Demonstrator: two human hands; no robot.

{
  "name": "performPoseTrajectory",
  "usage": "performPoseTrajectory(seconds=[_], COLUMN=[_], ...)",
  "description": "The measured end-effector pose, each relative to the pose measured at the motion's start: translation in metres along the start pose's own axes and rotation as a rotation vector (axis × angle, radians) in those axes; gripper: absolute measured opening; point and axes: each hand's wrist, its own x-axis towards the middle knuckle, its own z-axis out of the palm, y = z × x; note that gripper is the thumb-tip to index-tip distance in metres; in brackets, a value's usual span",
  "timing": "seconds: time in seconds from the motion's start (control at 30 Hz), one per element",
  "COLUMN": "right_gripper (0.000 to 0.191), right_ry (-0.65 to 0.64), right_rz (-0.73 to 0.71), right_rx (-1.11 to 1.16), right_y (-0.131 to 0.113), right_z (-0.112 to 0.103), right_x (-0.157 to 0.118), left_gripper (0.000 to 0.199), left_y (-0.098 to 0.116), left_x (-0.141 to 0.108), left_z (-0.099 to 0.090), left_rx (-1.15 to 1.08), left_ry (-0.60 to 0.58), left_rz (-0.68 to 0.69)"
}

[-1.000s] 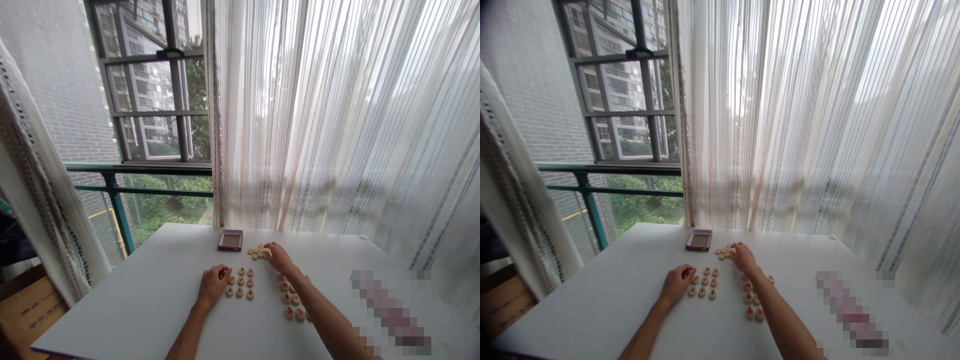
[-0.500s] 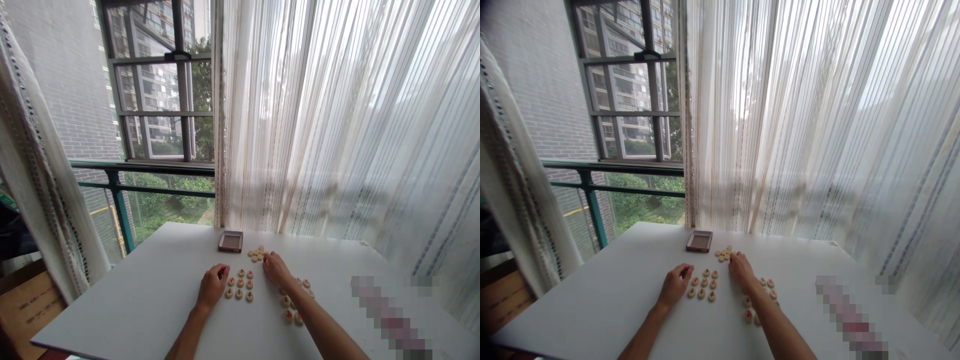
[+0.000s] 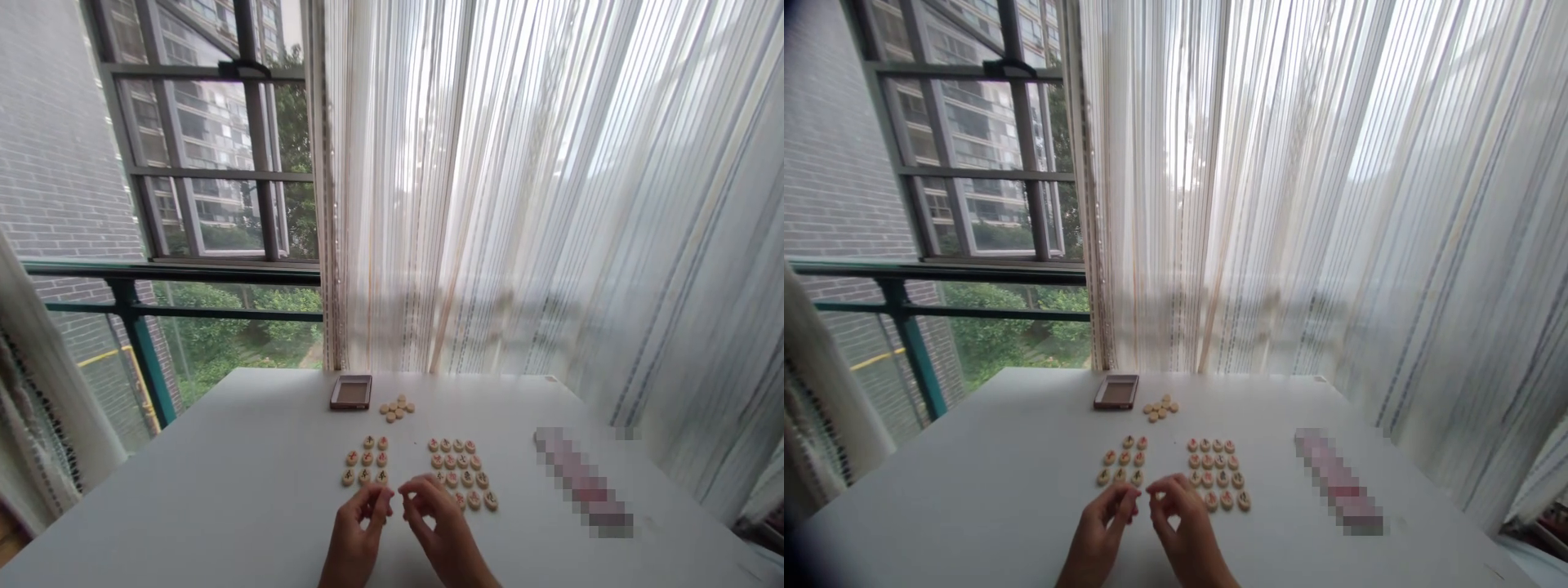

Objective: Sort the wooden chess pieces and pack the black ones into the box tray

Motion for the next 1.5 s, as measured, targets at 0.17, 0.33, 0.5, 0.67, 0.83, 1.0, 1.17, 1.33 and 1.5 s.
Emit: performPoseTrajectory(seconds=[0.17, 0.33, 0.5, 0.67, 0.83, 1.0, 1.17, 1.33, 1.5], right_gripper=[0.048, 0.042, 0.041, 0.042, 0.040, 0.041, 0.044, 0.039, 0.037], right_ry=[0.067, 0.021, -0.005, 0.071, 0.137, 0.147, 0.135, 0.127, 0.118], right_rz=[0.183, 0.200, 0.159, 0.148, 0.115, 0.083, 0.109, 0.199, 0.189], right_rx=[0.346, 0.390, 0.421, 0.372, 0.253, 0.213, 0.190, 0.301, 0.327], right_y=[0.027, 0.021, 0.012, 0.025, 0.032, 0.029, 0.030, 0.029, 0.022], right_z=[0.026, 0.025, 0.019, 0.024, 0.023, 0.022, 0.023, 0.025, 0.024], right_x=[-0.020, -0.020, -0.022, -0.025, -0.026, -0.024, -0.024, -0.023, -0.022], left_gripper=[0.044, 0.035, 0.027, 0.026, 0.032, 0.032, 0.028, 0.024, 0.025], left_y=[-0.009, -0.003, 0.008, 0.006, 0.002, -0.001, 0.002, 0.005, 0.004], left_x=[-0.001, -0.004, -0.007, -0.008, -0.008, -0.008, -0.008, -0.008, -0.008], left_z=[0.008, 0.006, 0.006, 0.007, 0.006, 0.006, 0.006, 0.006, 0.006], left_rx=[0.006, 0.044, 0.137, 0.148, 0.132, 0.104, 0.099, 0.074, 0.075], left_ry=[-0.019, -0.073, -0.082, -0.102, -0.131, -0.127, -0.137, -0.147, -0.152], left_rz=[-0.042, -0.019, 0.045, 0.048, 0.015, 0.005, 0.007, 0.006, 0.000])
